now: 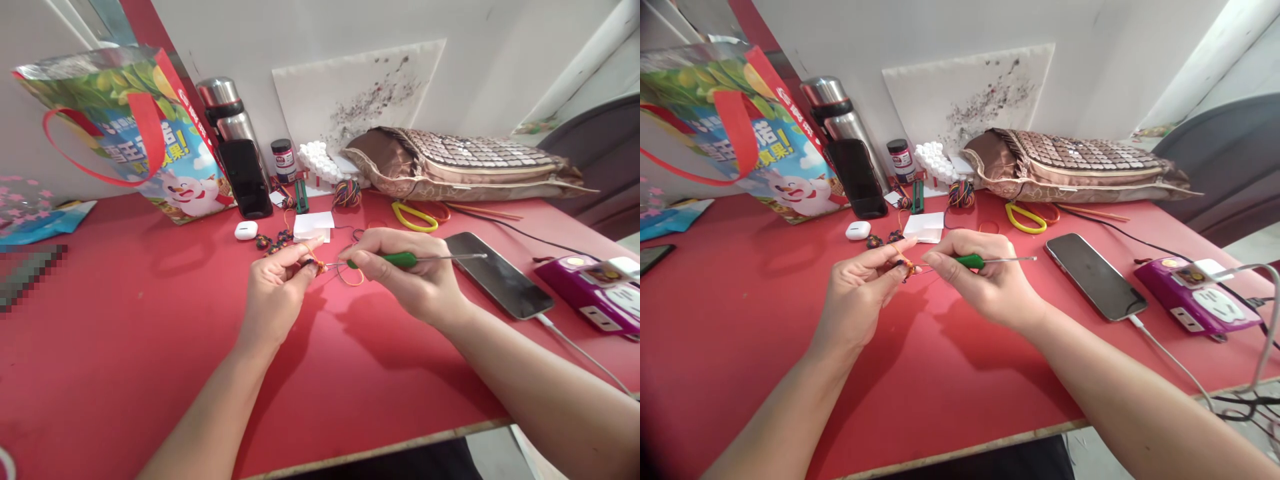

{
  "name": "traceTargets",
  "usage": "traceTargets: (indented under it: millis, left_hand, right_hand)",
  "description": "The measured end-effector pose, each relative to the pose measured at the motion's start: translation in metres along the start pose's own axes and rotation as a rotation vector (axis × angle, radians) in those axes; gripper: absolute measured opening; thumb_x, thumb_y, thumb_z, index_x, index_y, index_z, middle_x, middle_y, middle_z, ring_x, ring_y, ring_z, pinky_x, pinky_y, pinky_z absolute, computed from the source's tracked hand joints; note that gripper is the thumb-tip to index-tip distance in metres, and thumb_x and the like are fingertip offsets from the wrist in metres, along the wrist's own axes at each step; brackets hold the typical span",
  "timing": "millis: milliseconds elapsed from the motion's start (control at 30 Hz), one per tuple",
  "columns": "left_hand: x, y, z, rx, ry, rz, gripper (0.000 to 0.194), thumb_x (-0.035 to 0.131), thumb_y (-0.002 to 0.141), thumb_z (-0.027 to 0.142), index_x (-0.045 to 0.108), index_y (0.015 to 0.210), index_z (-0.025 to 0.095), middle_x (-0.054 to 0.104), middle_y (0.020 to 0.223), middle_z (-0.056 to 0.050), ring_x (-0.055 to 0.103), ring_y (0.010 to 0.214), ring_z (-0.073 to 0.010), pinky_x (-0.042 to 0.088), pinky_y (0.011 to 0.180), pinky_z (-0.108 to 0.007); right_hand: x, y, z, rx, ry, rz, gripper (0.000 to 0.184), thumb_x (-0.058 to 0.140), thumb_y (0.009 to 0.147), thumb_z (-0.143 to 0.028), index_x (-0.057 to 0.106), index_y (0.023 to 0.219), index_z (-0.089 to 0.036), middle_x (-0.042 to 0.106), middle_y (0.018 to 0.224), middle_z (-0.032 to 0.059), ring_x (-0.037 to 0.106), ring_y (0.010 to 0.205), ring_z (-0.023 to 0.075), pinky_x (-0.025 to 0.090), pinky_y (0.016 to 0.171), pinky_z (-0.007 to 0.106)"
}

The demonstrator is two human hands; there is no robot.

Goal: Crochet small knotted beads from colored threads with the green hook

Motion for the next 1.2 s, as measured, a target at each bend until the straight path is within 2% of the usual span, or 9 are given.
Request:
traceTargets:
  millis: [100,267,433,600,700,800,900,1067,1200]
  left_hand:
    - [0.003,0.001,-0.003,-0.041,-0.055,-0.063,0.035,0.083,0.071,0.017,0.091,0.103,0.026,0.067,0.067,0.001,0.038,0.049,-0.0056,0.025,0.046,-0.023]
    - [0.007,0.0,-0.012,-0.153,-0.209,-0.132,0.026,0.087,0.067,0.019,0.091,0.092,0.026,0.077,0.073,-0.005,0.05,0.048,-0.0082,0.034,0.047,-0.024]
    - [0.013,-0.001,-0.014,-0.152,-0.27,-0.146,0.027,0.088,0.066,0.018,0.091,0.092,0.027,0.079,0.077,-0.007,0.058,0.055,-0.013,0.033,0.046,-0.024]
    - [0.012,-0.002,-0.008,-0.127,-0.24,-0.108,0.026,0.088,0.069,0.018,0.091,0.093,0.027,0.075,0.071,-0.004,0.05,0.05,-0.0074,0.028,0.046,-0.021]
    - [0.007,-0.002,-0.002,-0.093,-0.201,-0.092,0.019,0.089,0.071,0.022,0.091,0.09,0.025,0.078,0.088,-0.008,0.054,0.057,-0.0089,0.022,0.044,-0.021]
    - [0.004,0.0,0.005,-0.034,-0.119,-0.091,0.015,0.089,0.074,0.025,0.091,0.089,0.023,0.076,0.1,-0.009,0.053,0.062,-0.0096,0.023,0.043,-0.021]
    - [0.002,0.001,0.006,-0.021,-0.067,-0.089,0.012,0.089,0.076,0.026,0.091,0.087,0.022,0.072,0.091,-0.007,0.051,0.058,-0.0081,0.023,0.042,-0.022]
    - [0.005,0.002,-0.006,-0.117,-0.129,-0.101,0.008,0.091,0.073,0.024,0.088,0.08,0.022,0.066,0.064,-0.002,0.052,0.049,-0.008,0.022,0.04,-0.018]
    - [0.009,0.0,-0.009,-0.154,-0.162,-0.116,0.008,0.09,0.072,0.023,0.087,0.08,0.021,0.067,0.061,-0.001,0.052,0.044,-0.007,0.021,0.038,-0.016]
  right_hand:
    - [0.0,0.004,0.018,0.176,0.224,0.002,0.034,0.084,0.088,-0.047,0.077,0.072,-0.018,0.057,0.06,0.0,0.043,0.052,0.0112,0.033,0.048,0.028]
    - [0.007,0.004,0.036,0.34,0.509,0.022,0.038,0.091,0.078,-0.053,0.078,0.076,-0.017,0.054,0.057,-0.002,0.036,0.048,0.0091,0.027,0.046,0.026]
    - [0.016,0.0,0.039,0.397,0.617,0.016,0.036,0.093,0.075,-0.049,0.077,0.075,-0.017,0.054,0.054,-0.0031,0.036,0.047,0.008,0.026,0.047,0.025]
    - [0.017,0.003,0.043,0.403,0.674,0.038,0.033,0.092,0.078,-0.046,0.08,0.08,-0.016,0.056,0.054,-0.0034,0.033,0.043,0.0055,0.021,0.045,0.024]
    - [0.013,0.004,0.048,0.417,0.668,0.054,0.032,0.09,0.079,-0.045,0.08,0.081,-0.015,0.056,0.056,-0.0039,0.031,0.042,0.0045,0.021,0.045,0.024]
    - [0.012,0.005,0.052,0.435,0.692,0.054,0.031,0.091,0.078,-0.044,0.08,0.082,-0.015,0.055,0.056,-0.0041,0.03,0.042,0.0042,0.019,0.044,0.024]
    - [0.013,0.005,0.054,0.452,0.736,0.039,0.03,0.092,0.078,-0.041,0.081,0.082,-0.014,0.056,0.056,-0.0035,0.03,0.042,0.0037,0.019,0.045,0.023]
    - [0.015,0.005,0.055,0.464,0.746,0.049,0.029,0.093,0.078,-0.04,0.082,0.084,-0.014,0.058,0.057,-0.0026,0.035,0.044,0.0046,0.022,0.045,0.023]
    - [0.018,0.004,0.054,0.469,0.753,0.04,0.03,0.096,0.075,-0.041,0.082,0.081,-0.015,0.059,0.058,-0.0025,0.038,0.044,0.0052,0.024,0.045,0.023]
Point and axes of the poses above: each hand's wrist, its own y-axis towards the middle knuckle, its own x-axis out of the palm, z = x × y, the point moved 8 cm from there along y, towards the middle knuckle
